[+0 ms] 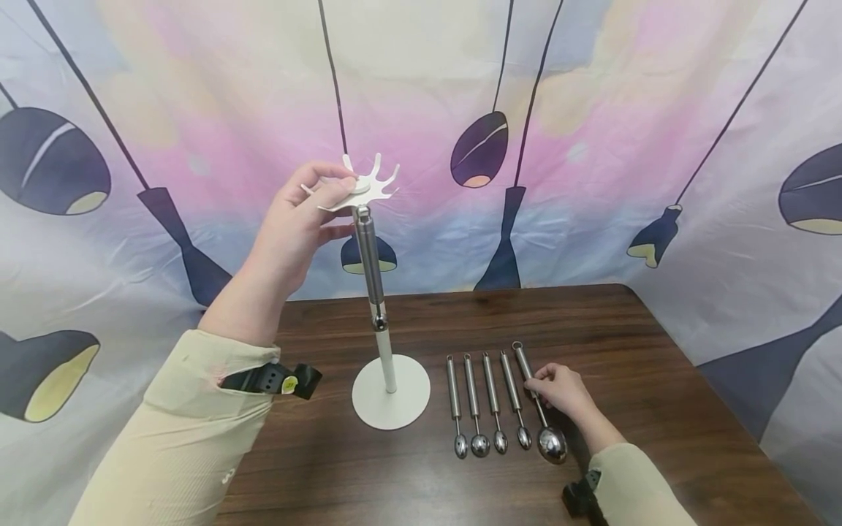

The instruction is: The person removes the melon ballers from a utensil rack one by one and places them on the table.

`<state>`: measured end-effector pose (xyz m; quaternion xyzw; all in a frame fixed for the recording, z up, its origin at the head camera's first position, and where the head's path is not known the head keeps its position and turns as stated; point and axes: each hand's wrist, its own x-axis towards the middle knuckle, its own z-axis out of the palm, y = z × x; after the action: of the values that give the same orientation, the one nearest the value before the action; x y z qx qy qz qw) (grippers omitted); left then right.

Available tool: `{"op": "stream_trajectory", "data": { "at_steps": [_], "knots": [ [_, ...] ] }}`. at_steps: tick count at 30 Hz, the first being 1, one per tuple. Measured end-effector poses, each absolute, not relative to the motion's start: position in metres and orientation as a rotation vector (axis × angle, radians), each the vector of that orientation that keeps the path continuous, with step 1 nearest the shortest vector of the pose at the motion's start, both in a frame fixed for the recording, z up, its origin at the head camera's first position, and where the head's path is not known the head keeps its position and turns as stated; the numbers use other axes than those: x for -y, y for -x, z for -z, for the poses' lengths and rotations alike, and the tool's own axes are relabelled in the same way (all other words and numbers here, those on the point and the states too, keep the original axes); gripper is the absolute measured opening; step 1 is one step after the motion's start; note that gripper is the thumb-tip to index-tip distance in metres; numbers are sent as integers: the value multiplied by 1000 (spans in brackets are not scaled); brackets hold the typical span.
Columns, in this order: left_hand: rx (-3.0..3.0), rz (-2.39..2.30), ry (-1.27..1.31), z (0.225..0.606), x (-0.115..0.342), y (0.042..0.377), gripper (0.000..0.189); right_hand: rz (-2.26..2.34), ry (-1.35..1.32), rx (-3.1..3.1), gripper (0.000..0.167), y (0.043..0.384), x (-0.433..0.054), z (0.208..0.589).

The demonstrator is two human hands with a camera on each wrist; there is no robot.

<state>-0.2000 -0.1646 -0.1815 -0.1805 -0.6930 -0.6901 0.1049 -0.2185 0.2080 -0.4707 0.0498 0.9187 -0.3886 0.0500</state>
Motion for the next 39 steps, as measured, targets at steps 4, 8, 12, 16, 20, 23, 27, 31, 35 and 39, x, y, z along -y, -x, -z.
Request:
{"op": "stream_trajectory", "data": {
  "at_steps": [4, 8, 12, 16, 20, 23, 27, 31, 35, 39],
  "knots": [
    [2057, 2033, 529, 181, 165, 200, 7, 1215, -141, -2791, 31, 217, -209, 474],
    [2071, 2027, 526, 181, 165, 199, 5, 1313, -138, -2768, 35, 215, -211, 477],
    [2081, 2026, 526, 181, 165, 199, 5, 1446, -180, -2743, 37, 212, -213, 477],
    [2091, 2024, 526, 180, 165, 199, 5, 1593, -214, -2720, 37, 210, -211, 472],
    [2092, 2024, 521, 180, 165, 198, 5, 1765, -200, -2673, 36, 208, -201, 462],
    [2094, 2015, 518, 180, 165, 198, 5, 1869, -158, -2636, 35, 205, -190, 451],
    [2101, 2004, 520, 179, 165, 197, 5, 1963, -76, -2605, 31, 200, -174, 437],
    [2100, 2010, 523, 179, 165, 197, 5, 2001, -5, -2594, 27, 194, -160, 424],
    [2095, 2024, 524, 179, 165, 197, 5, 2008, 68, -2582, 25, 188, -148, 413],
    [2081, 2041, 532, 179, 164, 199, 5, 2049, 177, -2535, 23, 183, -135, 402]
  ]
}}
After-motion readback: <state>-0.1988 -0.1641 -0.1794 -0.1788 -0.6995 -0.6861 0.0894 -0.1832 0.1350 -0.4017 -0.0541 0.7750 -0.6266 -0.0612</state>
